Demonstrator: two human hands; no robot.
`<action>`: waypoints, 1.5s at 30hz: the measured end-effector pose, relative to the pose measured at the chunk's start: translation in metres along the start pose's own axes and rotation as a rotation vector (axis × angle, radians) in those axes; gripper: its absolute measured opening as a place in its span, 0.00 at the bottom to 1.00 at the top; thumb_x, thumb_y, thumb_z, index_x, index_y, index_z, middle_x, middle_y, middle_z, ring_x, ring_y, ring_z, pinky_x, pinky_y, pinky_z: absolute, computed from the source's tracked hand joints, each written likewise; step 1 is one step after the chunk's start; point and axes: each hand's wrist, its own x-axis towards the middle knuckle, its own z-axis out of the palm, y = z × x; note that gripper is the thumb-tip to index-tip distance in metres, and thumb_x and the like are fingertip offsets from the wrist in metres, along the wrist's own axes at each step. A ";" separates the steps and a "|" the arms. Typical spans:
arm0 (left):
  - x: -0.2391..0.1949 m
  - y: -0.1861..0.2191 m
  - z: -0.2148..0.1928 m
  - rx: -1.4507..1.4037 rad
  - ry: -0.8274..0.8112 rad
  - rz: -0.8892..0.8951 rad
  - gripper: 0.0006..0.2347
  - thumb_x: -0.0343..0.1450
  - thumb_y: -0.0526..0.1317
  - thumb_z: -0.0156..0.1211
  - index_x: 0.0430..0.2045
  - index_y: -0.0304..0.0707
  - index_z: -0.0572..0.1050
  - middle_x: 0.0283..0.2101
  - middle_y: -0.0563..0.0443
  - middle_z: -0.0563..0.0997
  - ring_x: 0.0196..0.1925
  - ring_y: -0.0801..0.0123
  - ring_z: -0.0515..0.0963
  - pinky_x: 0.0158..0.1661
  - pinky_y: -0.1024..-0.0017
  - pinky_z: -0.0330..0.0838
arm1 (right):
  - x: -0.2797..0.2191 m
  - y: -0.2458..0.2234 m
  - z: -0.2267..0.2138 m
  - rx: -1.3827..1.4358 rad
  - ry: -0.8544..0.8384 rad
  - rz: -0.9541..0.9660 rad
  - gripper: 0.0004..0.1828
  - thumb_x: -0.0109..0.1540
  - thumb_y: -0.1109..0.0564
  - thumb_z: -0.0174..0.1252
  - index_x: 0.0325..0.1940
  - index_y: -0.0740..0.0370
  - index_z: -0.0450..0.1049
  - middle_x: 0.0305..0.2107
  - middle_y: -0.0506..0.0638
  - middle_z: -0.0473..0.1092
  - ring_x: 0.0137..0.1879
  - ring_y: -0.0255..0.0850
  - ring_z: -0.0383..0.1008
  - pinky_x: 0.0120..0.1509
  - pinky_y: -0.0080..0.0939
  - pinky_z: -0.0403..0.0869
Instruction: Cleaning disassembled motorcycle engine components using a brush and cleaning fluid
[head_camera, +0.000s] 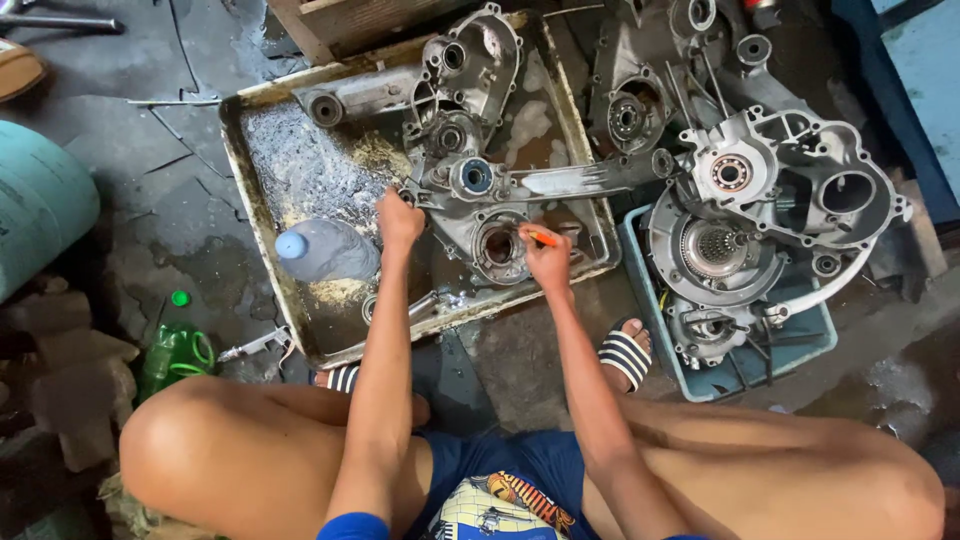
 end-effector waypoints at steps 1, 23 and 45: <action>0.002 -0.002 0.002 -0.001 0.001 0.000 0.17 0.70 0.31 0.48 0.55 0.29 0.70 0.46 0.26 0.74 0.52 0.27 0.78 0.58 0.41 0.70 | 0.002 0.005 -0.002 0.000 -0.001 -0.001 0.04 0.59 0.61 0.69 0.32 0.52 0.84 0.30 0.51 0.81 0.43 0.57 0.81 0.51 0.46 0.76; -0.001 0.002 0.005 -0.027 0.012 -0.008 0.17 0.70 0.32 0.49 0.54 0.29 0.69 0.49 0.22 0.69 0.54 0.23 0.75 0.58 0.41 0.70 | -0.005 0.004 -0.023 -0.248 -0.299 0.235 0.01 0.55 0.58 0.71 0.28 0.55 0.84 0.23 0.58 0.77 0.37 0.62 0.79 0.45 0.52 0.76; -0.001 0.005 0.009 0.012 0.027 -0.028 0.18 0.70 0.33 0.50 0.55 0.32 0.66 0.52 0.23 0.68 0.54 0.22 0.76 0.58 0.40 0.71 | -0.022 0.010 -0.024 -0.224 -0.239 0.255 0.10 0.54 0.47 0.74 0.31 0.52 0.85 0.19 0.59 0.74 0.30 0.55 0.79 0.36 0.44 0.75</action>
